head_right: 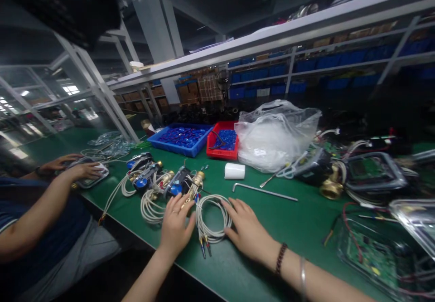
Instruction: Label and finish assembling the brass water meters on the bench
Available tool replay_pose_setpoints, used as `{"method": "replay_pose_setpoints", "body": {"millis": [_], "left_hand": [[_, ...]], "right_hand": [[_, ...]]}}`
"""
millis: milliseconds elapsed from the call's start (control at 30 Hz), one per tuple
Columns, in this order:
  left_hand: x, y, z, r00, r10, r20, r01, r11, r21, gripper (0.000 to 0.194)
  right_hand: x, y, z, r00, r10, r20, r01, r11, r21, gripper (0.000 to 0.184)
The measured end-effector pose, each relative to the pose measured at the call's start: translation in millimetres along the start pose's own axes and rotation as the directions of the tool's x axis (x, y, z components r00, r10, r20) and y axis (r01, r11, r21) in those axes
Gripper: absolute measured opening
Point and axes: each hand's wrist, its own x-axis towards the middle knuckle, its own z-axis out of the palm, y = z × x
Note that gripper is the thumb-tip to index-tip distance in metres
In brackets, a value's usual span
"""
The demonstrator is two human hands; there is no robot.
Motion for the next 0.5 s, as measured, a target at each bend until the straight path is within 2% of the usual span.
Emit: {"method": "replay_pose_setpoints", "body": {"millis": [100, 167, 267, 333, 400, 433, 500], "left_hand": [[14.4, 5.2, 17.9, 0.98, 0.0, 0.2, 0.008, 0.999, -0.039, 0.035], [19.5, -2.2, 25.7, 0.956, -0.044, 0.289, 0.059, 0.997, -0.045, 0.034], [24.5, -28.6, 30.5, 0.952, -0.059, 0.301, 0.086, 0.993, -0.077, 0.027], [28.2, -48.4, 32.8, 0.957, -0.06, 0.284, 0.095, 0.989, -0.11, 0.027], [30.1, -57.0, 36.1, 0.962, -0.062, 0.267, 0.103, 0.984, -0.143, 0.027], [29.1, -53.6, 37.5, 0.965, -0.104, 0.242, 0.144, 0.977, -0.155, 0.028], [20.5, -29.2, 38.3, 0.968, -0.206, 0.145, 0.235, 0.946, -0.222, 0.033]], "right_hand": [[-35.9, 18.6, -11.2, 0.998, 0.068, 0.017, -0.067, 0.997, -0.046, 0.057], [-57.4, 24.7, -21.7, 0.993, 0.119, 0.027, -0.117, 0.992, -0.046, 0.054], [-86.8, 20.4, -42.0, 0.972, 0.21, 0.1, -0.212, 0.977, 0.007, 0.053], [-103.6, 10.8, -54.4, 0.962, 0.23, 0.149, -0.246, 0.964, 0.104, 0.052], [-117.1, -0.4, -61.5, 0.973, 0.138, 0.183, -0.185, 0.944, 0.274, 0.048], [-122.6, -5.9, -62.7, 0.98, 0.063, 0.191, -0.13, 0.925, 0.358, 0.044], [-130.9, -17.0, -61.0, 0.977, -0.08, 0.196, -0.023, 0.88, 0.474, 0.035]]}}
